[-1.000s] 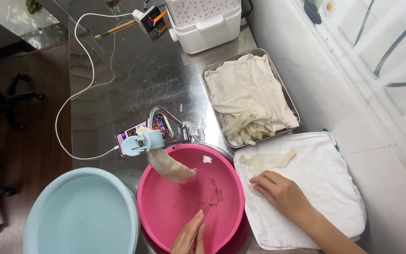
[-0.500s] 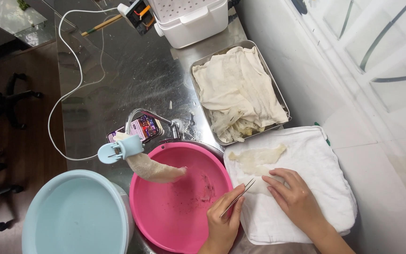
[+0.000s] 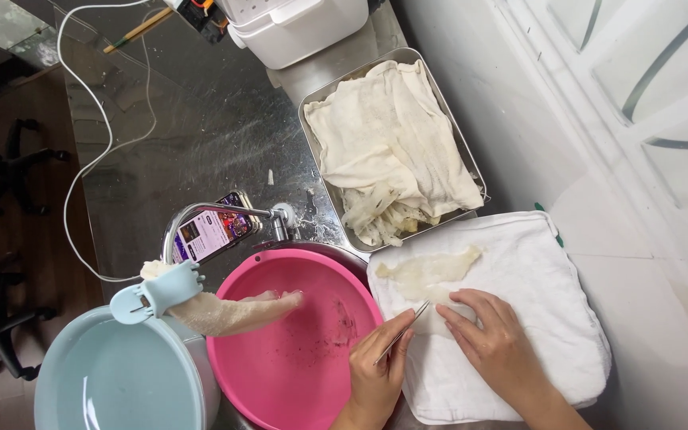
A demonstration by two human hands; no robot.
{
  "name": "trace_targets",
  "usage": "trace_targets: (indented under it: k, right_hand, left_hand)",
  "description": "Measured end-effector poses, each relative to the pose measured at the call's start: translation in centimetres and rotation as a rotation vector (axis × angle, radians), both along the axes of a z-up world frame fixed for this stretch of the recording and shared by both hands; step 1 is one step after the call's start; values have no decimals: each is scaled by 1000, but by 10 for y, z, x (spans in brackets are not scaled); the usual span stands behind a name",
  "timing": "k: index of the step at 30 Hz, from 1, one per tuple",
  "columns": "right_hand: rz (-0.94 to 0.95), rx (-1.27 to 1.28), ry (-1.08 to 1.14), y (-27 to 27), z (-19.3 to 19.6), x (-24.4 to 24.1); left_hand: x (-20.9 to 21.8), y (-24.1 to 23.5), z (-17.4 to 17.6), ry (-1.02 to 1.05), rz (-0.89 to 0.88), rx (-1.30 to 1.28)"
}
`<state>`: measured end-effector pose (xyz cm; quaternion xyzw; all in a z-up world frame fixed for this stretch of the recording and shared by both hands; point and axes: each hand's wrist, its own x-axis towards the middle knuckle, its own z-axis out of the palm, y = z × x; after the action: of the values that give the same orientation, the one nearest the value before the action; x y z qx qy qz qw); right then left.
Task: The person uses tweezers to scrape and clean a piece of white fish maw placed on a white towel. They repeatedly dip the tweezers into a pink basin of water to rinse them while working on the item. A tray of similar items is visible nearby.
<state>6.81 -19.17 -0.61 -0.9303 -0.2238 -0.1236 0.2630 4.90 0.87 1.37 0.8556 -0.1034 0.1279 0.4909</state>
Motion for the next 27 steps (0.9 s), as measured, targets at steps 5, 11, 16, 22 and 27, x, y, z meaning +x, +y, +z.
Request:
trace_targets:
  k: [5, 11, 16, 22, 27]
  right_hand:
    - [-5, -11, 14, -1, -1, -1]
    - [-13, -10, 15, 1, 1, -1]
    - [-10, -8, 14, 0, 1, -1]
    - [-8, -12, 16, 0, 0, -1]
    - [-29, 79, 30, 1, 5, 0]
  left_hand:
    - [0, 0, 0, 3, 0, 16]
    - [2, 0, 4, -1, -7, 2]
    - [1, 0, 3, 8, -3, -50]
    - [0, 1, 0, 2, 13, -45]
    - [1, 0, 2, -1, 17, -79]
